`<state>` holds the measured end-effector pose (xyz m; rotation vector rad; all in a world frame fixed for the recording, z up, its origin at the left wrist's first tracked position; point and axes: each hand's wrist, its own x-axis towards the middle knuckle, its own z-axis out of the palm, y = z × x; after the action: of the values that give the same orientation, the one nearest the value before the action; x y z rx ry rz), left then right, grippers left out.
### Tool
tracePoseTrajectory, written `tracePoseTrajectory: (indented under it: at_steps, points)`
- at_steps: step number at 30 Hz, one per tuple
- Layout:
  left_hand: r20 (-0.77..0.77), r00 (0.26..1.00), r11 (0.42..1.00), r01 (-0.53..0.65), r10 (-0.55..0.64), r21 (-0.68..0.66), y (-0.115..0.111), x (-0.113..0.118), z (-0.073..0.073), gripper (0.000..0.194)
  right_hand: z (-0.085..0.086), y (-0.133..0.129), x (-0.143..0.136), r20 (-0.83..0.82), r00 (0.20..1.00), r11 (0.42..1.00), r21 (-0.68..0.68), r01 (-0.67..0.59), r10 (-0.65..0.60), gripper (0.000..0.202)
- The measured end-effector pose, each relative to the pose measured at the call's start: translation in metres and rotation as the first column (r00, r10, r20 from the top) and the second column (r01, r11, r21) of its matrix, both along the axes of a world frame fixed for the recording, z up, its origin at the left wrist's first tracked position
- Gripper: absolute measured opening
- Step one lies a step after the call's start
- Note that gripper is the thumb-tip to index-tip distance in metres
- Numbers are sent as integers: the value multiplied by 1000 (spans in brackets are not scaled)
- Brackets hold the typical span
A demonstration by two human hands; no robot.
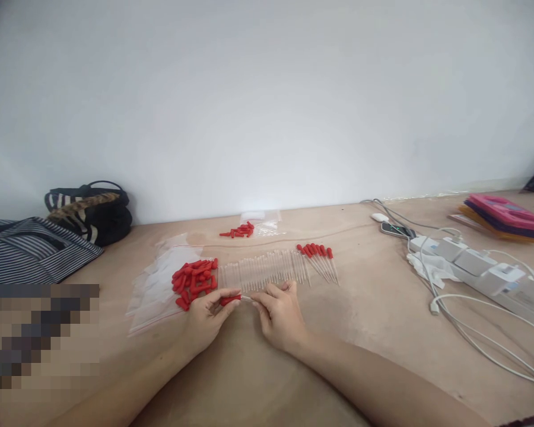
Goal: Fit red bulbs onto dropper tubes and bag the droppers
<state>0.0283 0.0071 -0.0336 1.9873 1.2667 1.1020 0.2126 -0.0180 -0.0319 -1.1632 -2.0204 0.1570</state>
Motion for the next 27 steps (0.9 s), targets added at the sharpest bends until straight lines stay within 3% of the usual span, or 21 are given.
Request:
tracePoseTrajectory:
  at_steps: [5,10,17,22,27]
  points:
    - [-40,999,1000,12,-11,13,-1,0,1,21,0,1,3,34,999,990,142,-20,16,25]
    - [-24,995,995,100,-100,-15,-2,0,3,20,5,6,11,100,989,957,255,-135,113,24]
    - [-11,989,989,147,-147,-14,-4,2,7,19,8,10,14,182,973,962,208,-178,141,23]
    - [-85,989,991,127,-123,38,-6,3,12,17,9,11,12,244,961,962,202,-182,130,22]
    - [-109,988,994,108,-105,22,-7,3,13,18,6,12,11,179,971,970,156,-188,159,23]
